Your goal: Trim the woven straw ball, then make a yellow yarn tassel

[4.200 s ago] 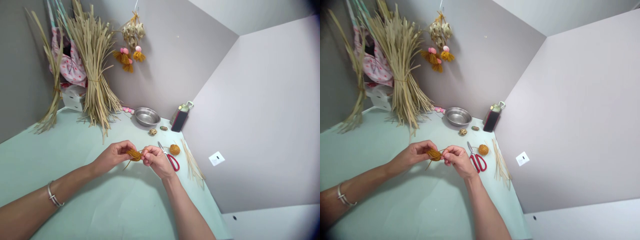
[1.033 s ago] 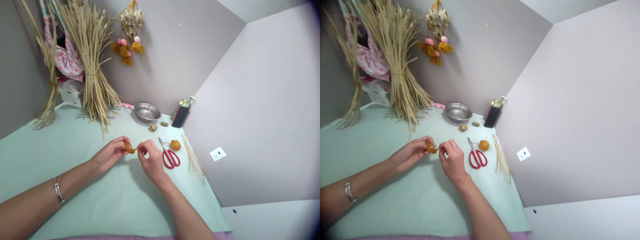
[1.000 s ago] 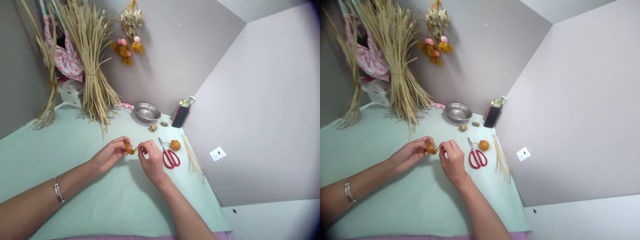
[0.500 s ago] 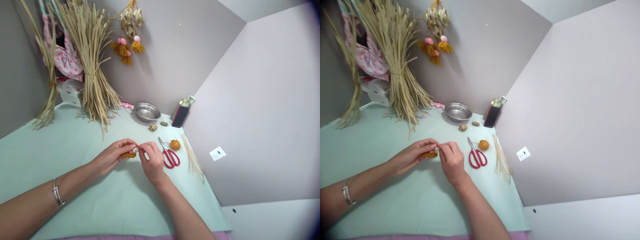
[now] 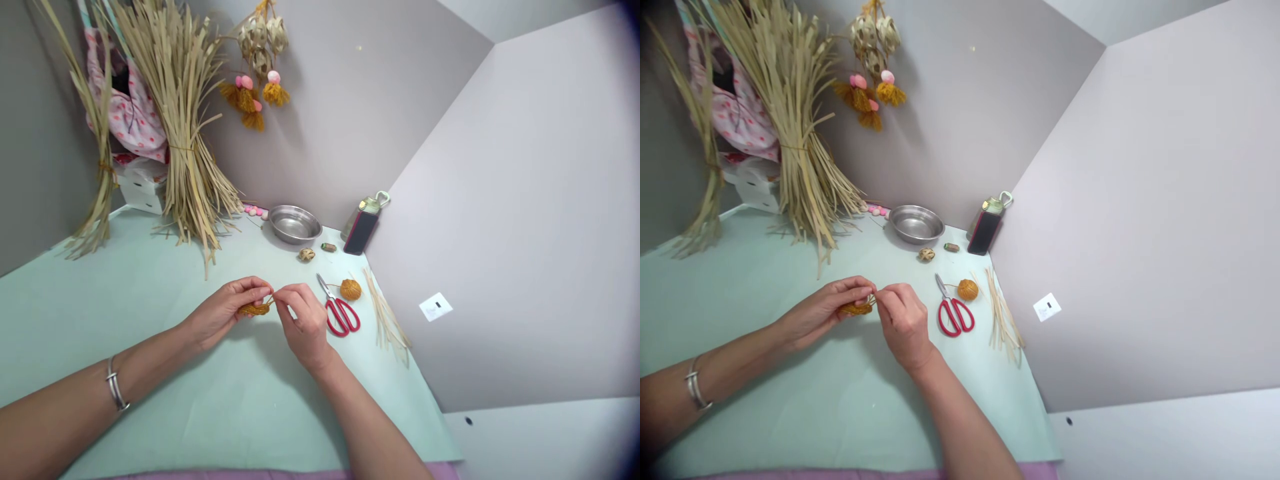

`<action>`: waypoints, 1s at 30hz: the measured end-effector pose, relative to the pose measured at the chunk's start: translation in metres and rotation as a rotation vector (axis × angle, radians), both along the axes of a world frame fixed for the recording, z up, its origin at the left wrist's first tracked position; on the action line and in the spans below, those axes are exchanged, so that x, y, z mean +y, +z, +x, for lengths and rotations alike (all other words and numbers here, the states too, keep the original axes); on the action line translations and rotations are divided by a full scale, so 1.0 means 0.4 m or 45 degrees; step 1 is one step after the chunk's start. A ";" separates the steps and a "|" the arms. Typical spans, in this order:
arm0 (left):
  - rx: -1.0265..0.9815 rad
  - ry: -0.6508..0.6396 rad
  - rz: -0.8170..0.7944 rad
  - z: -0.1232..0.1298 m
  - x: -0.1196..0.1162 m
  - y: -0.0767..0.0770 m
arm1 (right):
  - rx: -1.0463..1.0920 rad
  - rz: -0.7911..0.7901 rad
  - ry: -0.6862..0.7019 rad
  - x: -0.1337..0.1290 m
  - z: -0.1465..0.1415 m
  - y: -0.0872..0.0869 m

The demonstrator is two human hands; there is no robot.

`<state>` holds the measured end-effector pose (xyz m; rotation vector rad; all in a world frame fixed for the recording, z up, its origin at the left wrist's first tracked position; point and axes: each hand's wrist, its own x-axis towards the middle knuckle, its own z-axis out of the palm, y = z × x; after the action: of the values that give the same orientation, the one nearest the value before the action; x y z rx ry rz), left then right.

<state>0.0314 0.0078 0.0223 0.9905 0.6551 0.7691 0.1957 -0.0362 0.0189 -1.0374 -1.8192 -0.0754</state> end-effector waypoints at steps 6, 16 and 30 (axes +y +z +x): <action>-0.119 0.129 -0.031 -0.010 0.015 -0.005 | 0.690 -0.613 0.445 -0.007 -0.001 0.039; -0.247 0.269 -0.112 -0.025 0.032 0.014 | 1.316 -1.177 0.850 0.017 0.036 0.028; -0.198 0.144 0.005 -0.020 0.017 0.017 | 1.325 -0.793 0.337 0.054 0.127 0.038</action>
<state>0.0236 0.0148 0.0290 0.8931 0.5783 0.9371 0.2466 -0.0146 0.0342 -0.9454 -0.9776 1.0559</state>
